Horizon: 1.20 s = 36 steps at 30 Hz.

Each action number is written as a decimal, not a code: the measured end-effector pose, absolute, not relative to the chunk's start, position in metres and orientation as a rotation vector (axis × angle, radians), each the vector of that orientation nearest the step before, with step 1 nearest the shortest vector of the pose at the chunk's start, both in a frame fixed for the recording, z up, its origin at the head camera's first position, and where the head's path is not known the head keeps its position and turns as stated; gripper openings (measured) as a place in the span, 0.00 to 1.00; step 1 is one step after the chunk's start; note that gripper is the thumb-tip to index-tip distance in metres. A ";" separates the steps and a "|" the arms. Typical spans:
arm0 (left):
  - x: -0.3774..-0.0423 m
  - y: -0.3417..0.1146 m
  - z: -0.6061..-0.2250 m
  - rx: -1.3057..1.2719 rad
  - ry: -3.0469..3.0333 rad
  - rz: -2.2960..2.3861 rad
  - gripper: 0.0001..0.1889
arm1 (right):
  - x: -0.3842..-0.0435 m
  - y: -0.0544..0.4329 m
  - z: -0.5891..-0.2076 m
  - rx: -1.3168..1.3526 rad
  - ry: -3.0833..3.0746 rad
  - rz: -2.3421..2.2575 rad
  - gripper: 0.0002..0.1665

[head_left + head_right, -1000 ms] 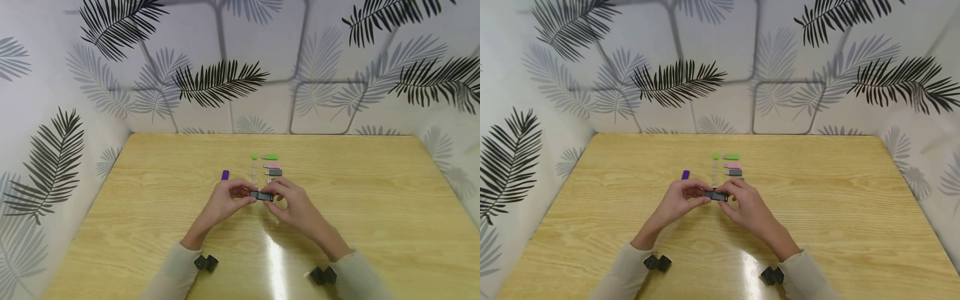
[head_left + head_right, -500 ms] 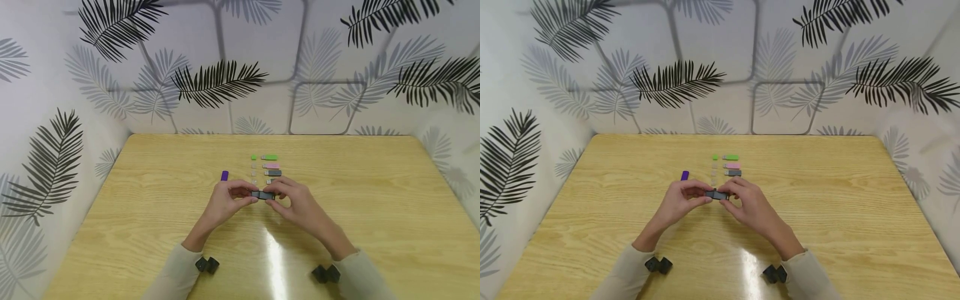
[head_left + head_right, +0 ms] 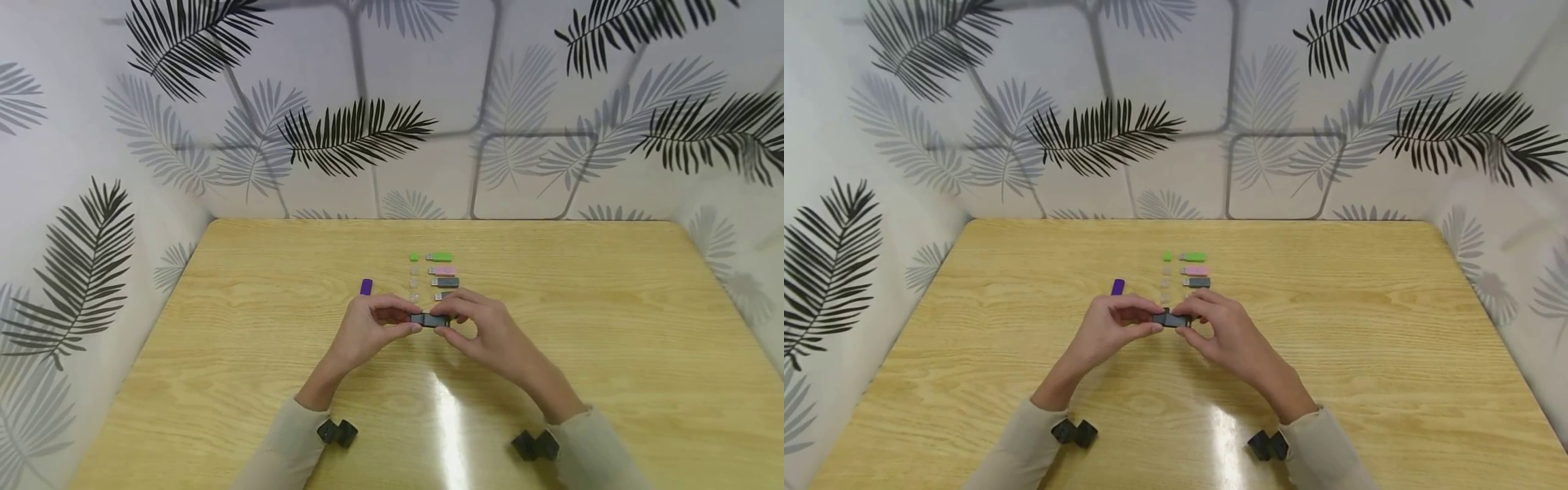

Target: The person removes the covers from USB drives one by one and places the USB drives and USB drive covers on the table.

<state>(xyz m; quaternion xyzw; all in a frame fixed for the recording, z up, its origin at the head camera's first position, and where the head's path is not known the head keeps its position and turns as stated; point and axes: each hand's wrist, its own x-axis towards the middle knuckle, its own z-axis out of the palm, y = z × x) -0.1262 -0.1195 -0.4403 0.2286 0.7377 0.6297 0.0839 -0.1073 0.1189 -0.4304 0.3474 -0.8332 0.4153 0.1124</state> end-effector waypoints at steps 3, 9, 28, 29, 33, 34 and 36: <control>-0.126 -0.120 -0.439 0.687 2.183 1.886 0.10 | -0.107 0.119 -0.430 1.025 -2.436 1.222 0.13; -0.127 -0.123 -0.438 0.683 2.157 1.923 0.10 | -0.108 0.118 -0.428 1.050 -2.397 1.236 0.13; -0.137 -0.150 -0.427 0.557 2.251 1.966 0.12 | -0.115 0.161 -0.414 0.898 -2.435 1.087 0.17; -0.137 -0.148 -0.428 0.551 2.258 1.961 0.12 | -0.115 0.162 -0.414 0.891 -2.440 1.087 0.17; -0.135 -0.143 -0.433 0.547 2.297 1.919 0.12 | -0.116 0.160 -0.417 0.861 -2.474 1.091 0.17; -0.135 -0.141 -0.434 0.548 2.308 1.905 0.12 | -0.116 0.160 -0.418 0.852 -2.489 1.095 0.16; -0.134 -0.139 -0.437 0.544 2.328 1.881 0.11 | -0.117 0.158 -0.421 0.836 -2.520 1.115 0.15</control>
